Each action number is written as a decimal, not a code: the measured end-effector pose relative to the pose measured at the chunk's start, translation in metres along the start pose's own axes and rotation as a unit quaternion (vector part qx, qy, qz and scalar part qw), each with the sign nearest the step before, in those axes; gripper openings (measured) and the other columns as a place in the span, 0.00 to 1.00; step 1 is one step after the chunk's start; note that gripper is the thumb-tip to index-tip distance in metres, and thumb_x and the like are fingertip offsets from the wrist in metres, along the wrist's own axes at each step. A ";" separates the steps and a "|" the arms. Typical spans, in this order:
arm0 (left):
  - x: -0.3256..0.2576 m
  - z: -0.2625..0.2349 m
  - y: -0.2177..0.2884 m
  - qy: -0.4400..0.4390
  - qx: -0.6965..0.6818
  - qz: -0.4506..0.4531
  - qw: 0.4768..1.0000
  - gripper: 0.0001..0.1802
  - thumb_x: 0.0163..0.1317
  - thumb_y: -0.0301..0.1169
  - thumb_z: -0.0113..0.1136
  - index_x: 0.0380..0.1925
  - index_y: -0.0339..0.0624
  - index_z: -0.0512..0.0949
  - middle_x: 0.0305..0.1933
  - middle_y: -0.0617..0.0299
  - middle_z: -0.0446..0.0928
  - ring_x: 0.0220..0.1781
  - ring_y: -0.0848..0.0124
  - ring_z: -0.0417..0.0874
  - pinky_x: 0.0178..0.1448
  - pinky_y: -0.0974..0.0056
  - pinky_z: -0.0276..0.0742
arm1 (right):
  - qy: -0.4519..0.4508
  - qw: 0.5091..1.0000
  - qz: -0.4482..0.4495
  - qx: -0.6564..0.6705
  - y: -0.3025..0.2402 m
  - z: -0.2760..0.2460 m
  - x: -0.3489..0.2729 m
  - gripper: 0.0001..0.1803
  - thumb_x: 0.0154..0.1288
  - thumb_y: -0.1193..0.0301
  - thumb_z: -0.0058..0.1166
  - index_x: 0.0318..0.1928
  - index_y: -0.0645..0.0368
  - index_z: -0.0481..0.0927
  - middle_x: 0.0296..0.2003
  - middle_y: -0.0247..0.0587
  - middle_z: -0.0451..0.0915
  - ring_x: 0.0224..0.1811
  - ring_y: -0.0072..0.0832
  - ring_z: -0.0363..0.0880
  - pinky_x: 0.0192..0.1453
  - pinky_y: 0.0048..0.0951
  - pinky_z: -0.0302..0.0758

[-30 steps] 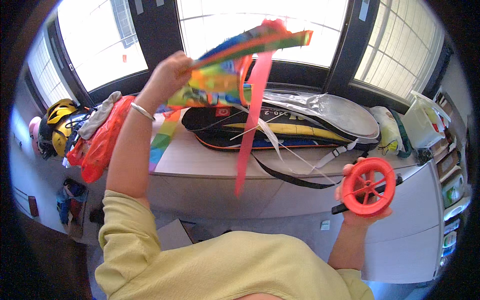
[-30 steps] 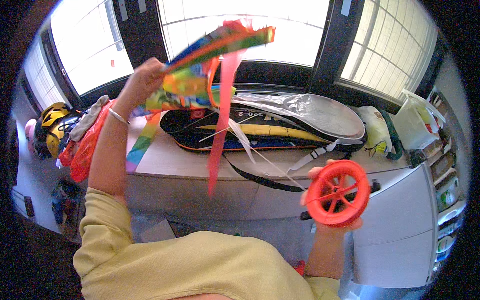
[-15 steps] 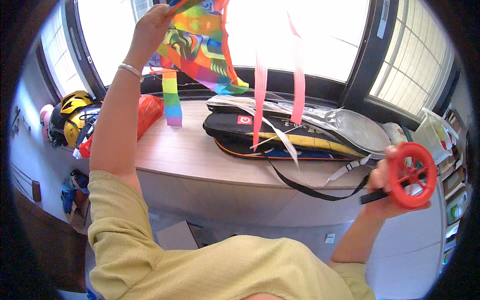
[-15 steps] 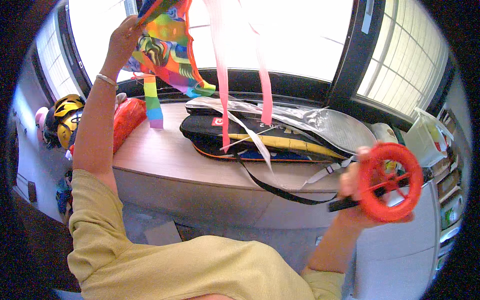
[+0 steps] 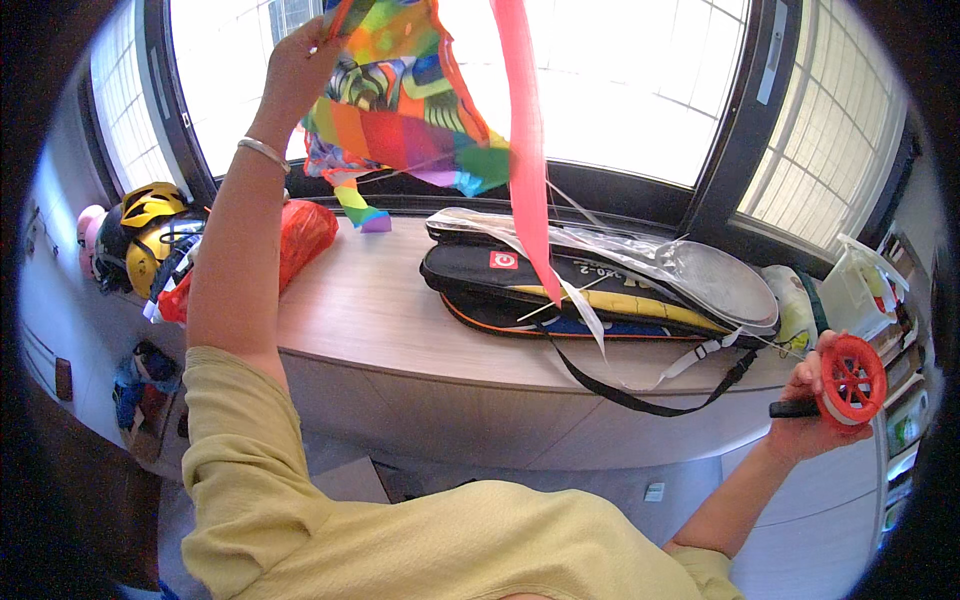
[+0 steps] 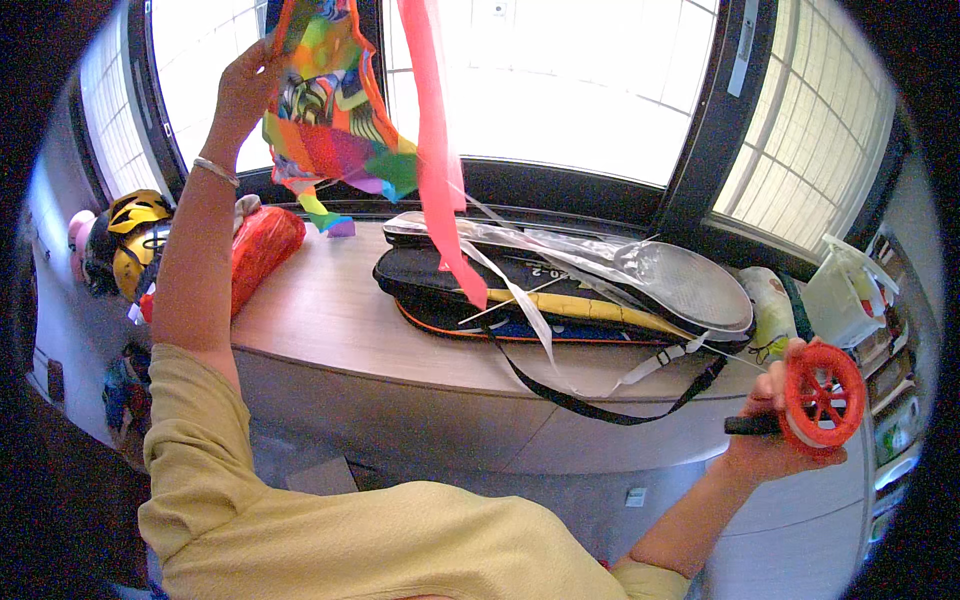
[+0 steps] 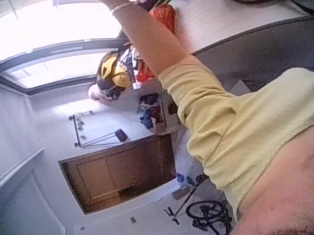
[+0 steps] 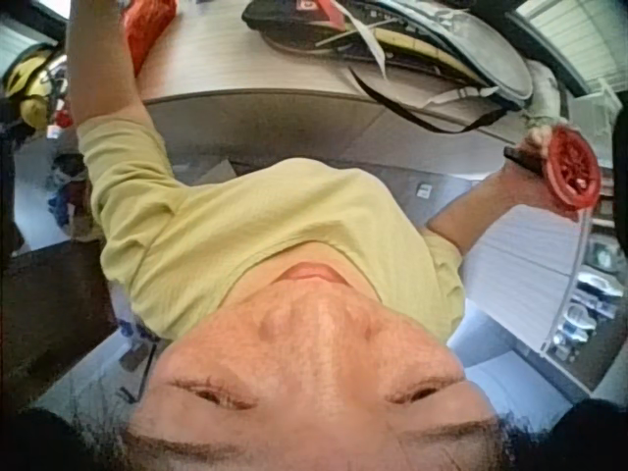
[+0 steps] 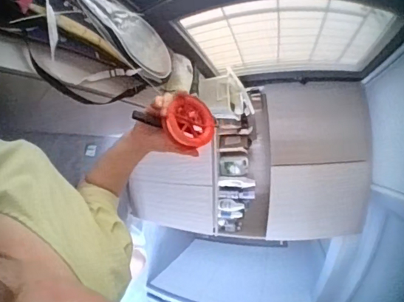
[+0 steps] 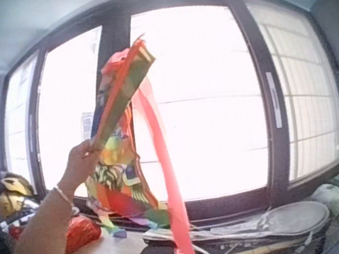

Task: The person ties a white string, winds it onto a red spool, and attaches the spool to a colorful kite. They then move a red plastic bag and wipe the countertop with a cloth.

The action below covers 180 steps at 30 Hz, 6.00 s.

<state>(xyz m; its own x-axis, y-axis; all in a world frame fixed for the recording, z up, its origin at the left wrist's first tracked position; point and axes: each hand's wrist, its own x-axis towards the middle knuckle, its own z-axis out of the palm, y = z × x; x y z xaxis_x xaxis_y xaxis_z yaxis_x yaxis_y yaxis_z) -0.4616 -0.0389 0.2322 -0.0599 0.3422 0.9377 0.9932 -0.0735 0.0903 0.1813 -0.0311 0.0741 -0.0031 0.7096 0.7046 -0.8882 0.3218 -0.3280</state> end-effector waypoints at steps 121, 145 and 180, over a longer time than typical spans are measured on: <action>-0.138 -0.090 0.111 -0.110 -0.399 -0.493 0.765 0.17 0.64 0.32 0.57 0.45 0.29 0.74 0.39 0.54 0.79 0.37 0.66 0.82 0.42 0.62 0.83 | 0.290 0.870 -0.300 -0.264 -0.346 -0.064 -0.292 0.22 0.57 0.42 0.54 0.33 0.47 0.79 0.31 0.42 0.82 0.33 0.43 0.79 0.41 0.42 0.78; -0.272 0.007 0.226 -0.290 -0.424 -0.485 0.708 0.23 0.58 0.42 0.65 0.47 0.41 0.71 0.40 0.59 0.76 0.35 0.68 0.81 0.37 0.63 0.79 | 0.280 0.819 -0.372 -0.334 -0.506 -0.015 -0.370 0.25 0.59 0.41 0.49 0.27 0.50 0.76 0.25 0.45 0.78 0.23 0.40 0.76 0.31 0.49 0.79; -0.348 -0.108 0.306 -0.035 -0.032 -0.146 0.988 0.10 0.62 0.36 0.61 0.35 0.41 0.76 0.40 0.61 0.79 0.38 0.74 0.79 0.39 0.70 0.75 | 0.228 0.956 -0.001 -0.186 -0.276 0.000 -0.252 0.58 0.37 0.39 0.70 0.62 0.66 0.63 0.56 0.61 0.69 0.32 0.27 0.70 0.39 0.29 0.71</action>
<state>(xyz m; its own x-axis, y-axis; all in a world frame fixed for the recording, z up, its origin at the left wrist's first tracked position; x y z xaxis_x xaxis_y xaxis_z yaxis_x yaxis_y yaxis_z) -0.1475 -0.2819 -0.0302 -0.3334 0.4206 0.8438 0.9262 -0.0207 0.3764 0.4267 -0.2989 -0.0127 0.2738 0.8812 0.3855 -0.6623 0.4634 -0.5887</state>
